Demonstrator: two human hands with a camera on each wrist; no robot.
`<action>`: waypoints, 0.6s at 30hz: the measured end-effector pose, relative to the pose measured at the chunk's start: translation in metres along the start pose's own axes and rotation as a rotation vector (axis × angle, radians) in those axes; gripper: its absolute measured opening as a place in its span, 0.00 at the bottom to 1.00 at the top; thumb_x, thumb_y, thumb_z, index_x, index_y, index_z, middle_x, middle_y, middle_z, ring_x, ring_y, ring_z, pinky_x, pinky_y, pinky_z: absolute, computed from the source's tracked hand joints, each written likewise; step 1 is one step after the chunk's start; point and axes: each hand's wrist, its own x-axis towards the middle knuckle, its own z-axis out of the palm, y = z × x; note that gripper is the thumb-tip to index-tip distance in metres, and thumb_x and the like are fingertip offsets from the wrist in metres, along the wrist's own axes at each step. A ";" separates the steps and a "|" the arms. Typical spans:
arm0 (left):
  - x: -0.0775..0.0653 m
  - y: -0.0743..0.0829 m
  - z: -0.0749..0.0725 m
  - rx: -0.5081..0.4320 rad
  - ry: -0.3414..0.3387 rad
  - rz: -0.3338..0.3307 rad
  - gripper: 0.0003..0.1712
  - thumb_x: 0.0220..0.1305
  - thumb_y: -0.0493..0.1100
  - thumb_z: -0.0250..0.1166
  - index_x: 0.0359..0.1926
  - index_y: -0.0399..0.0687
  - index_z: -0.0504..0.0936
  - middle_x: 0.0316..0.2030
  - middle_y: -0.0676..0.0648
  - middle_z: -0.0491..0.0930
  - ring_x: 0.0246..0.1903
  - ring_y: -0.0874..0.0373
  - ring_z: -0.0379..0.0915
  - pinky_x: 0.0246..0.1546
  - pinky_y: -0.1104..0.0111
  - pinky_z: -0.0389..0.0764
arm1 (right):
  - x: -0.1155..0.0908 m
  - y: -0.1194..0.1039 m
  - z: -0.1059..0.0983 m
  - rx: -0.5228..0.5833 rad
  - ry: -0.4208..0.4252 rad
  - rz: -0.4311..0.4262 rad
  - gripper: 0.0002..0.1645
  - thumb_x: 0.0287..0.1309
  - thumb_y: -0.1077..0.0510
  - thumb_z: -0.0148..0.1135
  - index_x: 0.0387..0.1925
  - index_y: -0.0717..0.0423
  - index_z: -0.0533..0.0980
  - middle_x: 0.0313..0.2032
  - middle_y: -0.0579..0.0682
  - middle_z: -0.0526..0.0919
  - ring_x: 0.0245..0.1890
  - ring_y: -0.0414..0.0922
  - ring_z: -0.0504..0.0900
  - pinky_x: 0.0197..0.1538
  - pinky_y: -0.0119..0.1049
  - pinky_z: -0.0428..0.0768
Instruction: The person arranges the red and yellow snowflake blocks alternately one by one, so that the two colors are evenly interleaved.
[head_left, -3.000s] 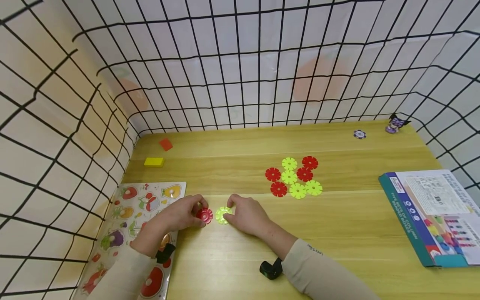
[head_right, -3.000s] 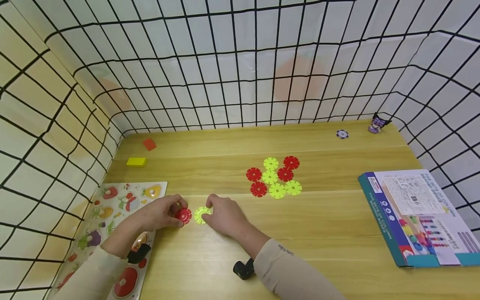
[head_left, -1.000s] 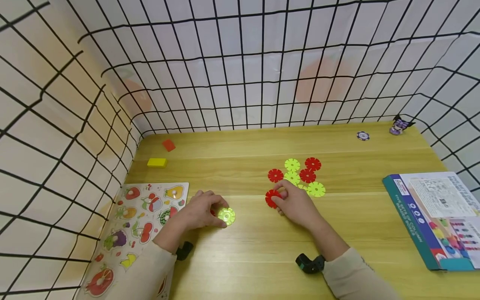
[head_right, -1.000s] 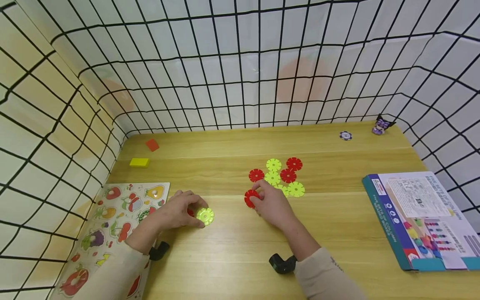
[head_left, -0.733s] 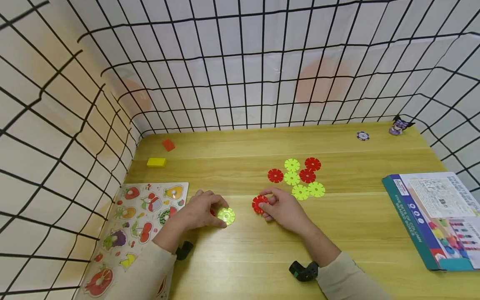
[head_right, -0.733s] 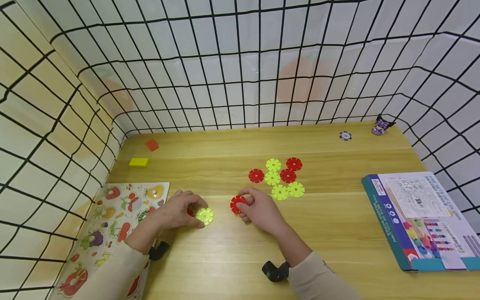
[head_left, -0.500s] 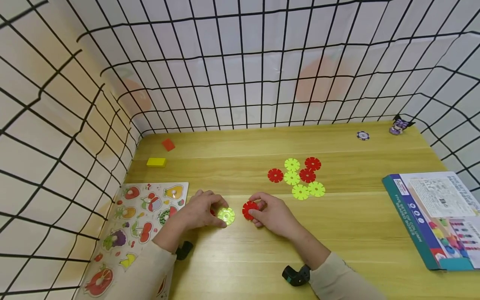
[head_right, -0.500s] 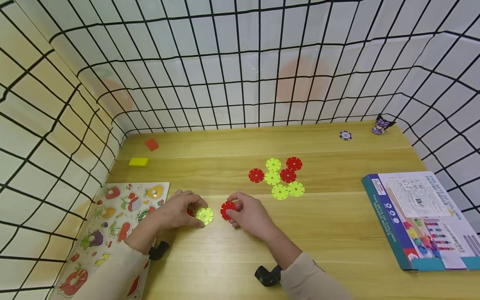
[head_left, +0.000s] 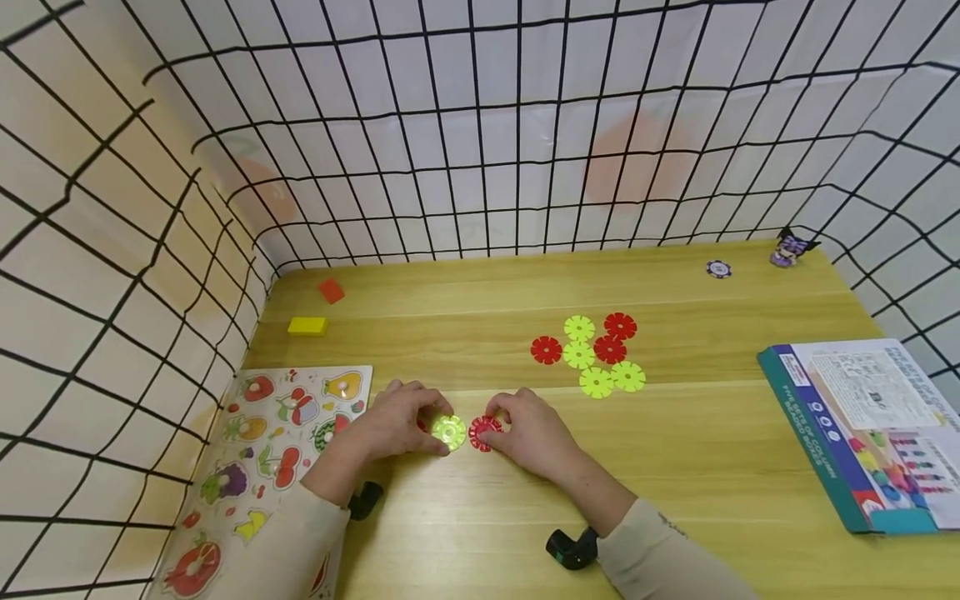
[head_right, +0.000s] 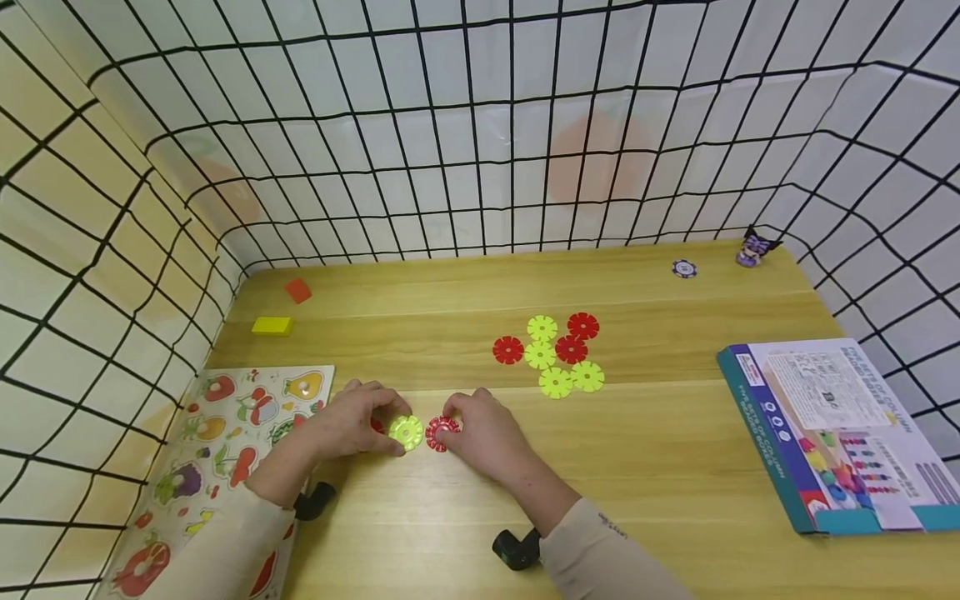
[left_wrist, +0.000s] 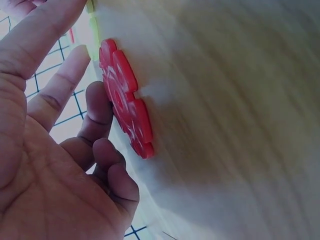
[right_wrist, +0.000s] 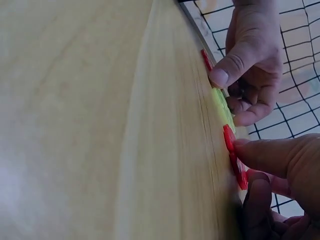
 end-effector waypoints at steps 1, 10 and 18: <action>0.000 0.000 0.000 0.002 -0.001 -0.001 0.26 0.35 0.59 0.77 0.40 0.68 0.79 0.38 0.61 0.73 0.37 0.59 0.60 0.42 0.59 0.60 | 0.000 0.000 0.000 -0.008 0.004 0.000 0.16 0.47 0.44 0.69 0.36 0.44 0.78 0.28 0.45 0.71 0.27 0.41 0.68 0.29 0.36 0.68; -0.001 0.001 -0.001 0.011 -0.010 -0.004 0.26 0.35 0.58 0.77 0.40 0.69 0.78 0.38 0.62 0.73 0.36 0.59 0.59 0.41 0.59 0.60 | -0.001 0.002 0.001 0.002 0.011 -0.008 0.15 0.48 0.44 0.69 0.36 0.44 0.77 0.28 0.46 0.71 0.27 0.41 0.68 0.29 0.36 0.68; -0.003 0.008 -0.004 0.017 -0.013 -0.026 0.30 0.33 0.66 0.74 0.41 0.68 0.78 0.38 0.61 0.72 0.37 0.58 0.59 0.37 0.62 0.62 | -0.002 0.006 0.001 0.034 0.026 0.009 0.15 0.50 0.43 0.67 0.38 0.42 0.77 0.28 0.43 0.71 0.28 0.41 0.69 0.31 0.36 0.69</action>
